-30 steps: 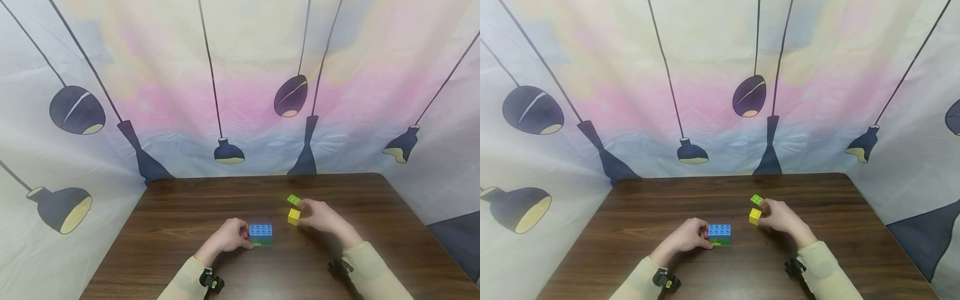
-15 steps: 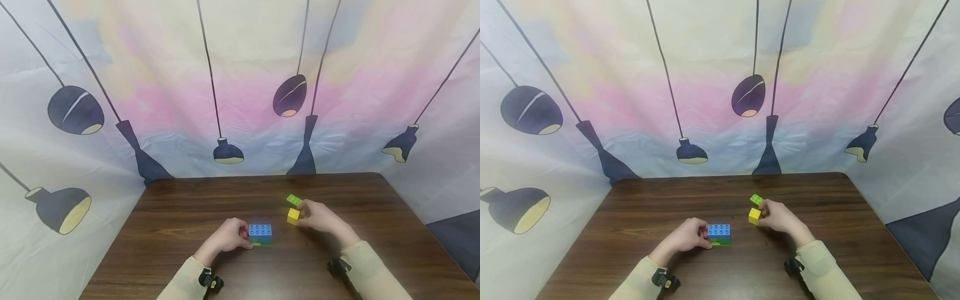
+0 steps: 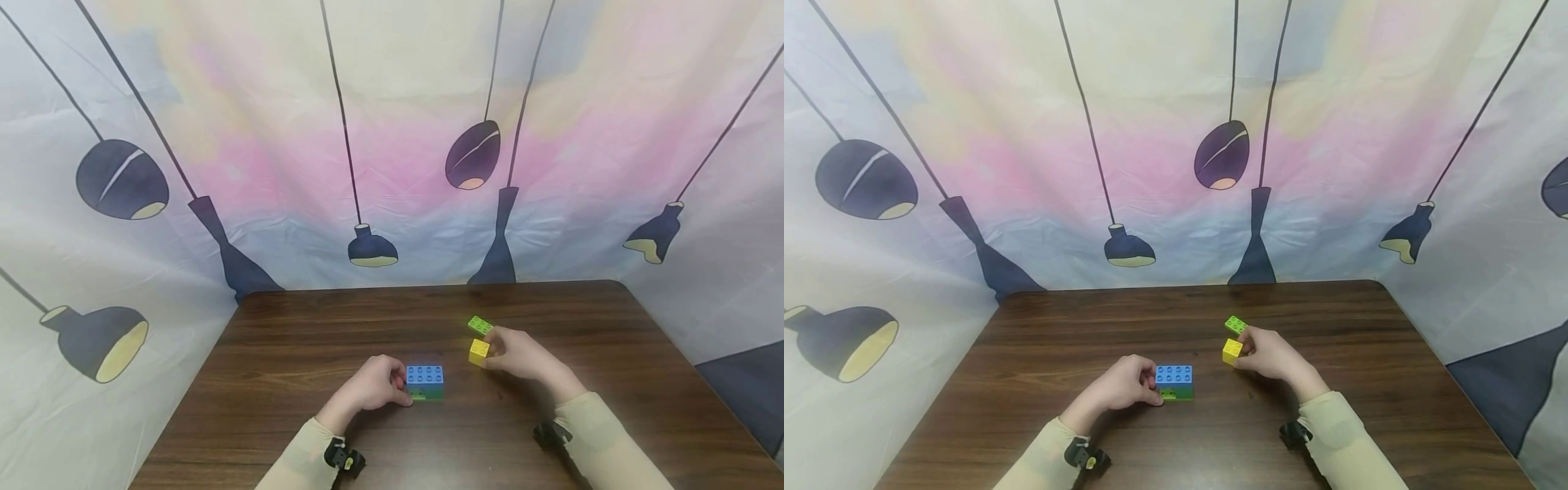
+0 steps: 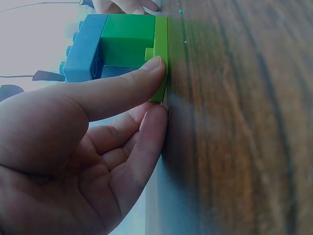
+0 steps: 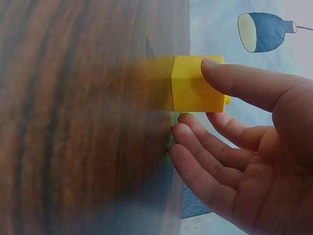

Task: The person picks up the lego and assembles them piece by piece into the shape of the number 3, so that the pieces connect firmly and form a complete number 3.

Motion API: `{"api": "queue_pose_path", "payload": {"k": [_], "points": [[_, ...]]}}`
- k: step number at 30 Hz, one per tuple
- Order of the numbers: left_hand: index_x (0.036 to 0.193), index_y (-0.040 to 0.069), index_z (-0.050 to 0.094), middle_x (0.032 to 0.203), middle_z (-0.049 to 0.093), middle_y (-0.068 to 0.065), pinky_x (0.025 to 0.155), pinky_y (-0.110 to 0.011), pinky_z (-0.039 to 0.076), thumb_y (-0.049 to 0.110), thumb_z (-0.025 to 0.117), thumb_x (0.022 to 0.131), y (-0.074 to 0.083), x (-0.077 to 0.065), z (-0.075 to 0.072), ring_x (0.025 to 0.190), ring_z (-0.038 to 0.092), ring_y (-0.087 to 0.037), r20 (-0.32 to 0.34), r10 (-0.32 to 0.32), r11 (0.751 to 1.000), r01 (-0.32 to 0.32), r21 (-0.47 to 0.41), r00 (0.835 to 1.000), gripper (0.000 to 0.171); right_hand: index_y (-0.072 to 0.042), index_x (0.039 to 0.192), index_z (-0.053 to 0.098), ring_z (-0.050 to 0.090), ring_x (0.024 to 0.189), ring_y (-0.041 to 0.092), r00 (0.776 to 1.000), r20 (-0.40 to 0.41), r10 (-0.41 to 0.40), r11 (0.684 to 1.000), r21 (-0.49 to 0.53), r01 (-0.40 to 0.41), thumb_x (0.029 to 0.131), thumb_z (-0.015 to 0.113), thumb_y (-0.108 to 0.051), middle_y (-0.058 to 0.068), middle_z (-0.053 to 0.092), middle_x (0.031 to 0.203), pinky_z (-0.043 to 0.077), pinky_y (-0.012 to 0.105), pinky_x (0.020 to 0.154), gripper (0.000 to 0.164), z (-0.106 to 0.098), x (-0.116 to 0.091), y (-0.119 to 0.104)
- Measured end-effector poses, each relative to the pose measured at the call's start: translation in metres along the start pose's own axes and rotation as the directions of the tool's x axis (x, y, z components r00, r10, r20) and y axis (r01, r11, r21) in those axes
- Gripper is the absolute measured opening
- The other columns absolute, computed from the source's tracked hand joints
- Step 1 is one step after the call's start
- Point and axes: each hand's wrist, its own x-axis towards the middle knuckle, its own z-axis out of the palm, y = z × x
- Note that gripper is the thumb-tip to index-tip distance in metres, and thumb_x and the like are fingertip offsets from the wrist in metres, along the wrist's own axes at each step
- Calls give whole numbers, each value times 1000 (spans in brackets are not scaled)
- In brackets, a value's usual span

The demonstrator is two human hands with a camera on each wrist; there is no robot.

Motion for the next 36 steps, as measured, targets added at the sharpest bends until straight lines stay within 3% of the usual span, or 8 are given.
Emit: {"api": "queue_pose_path", "payload": {"k": [36], "points": [[86,7,69,73,58,4,60,-28,42,6,97,76,-2,0,1,68,53,-11,-1,12,1000,-12,-2,1000,29,-1,123,67,64,91,20,1000,-9,-2,1000,-19,2,86,89,-16,5,70,102,55,46,81,45,3,0,2]]}}
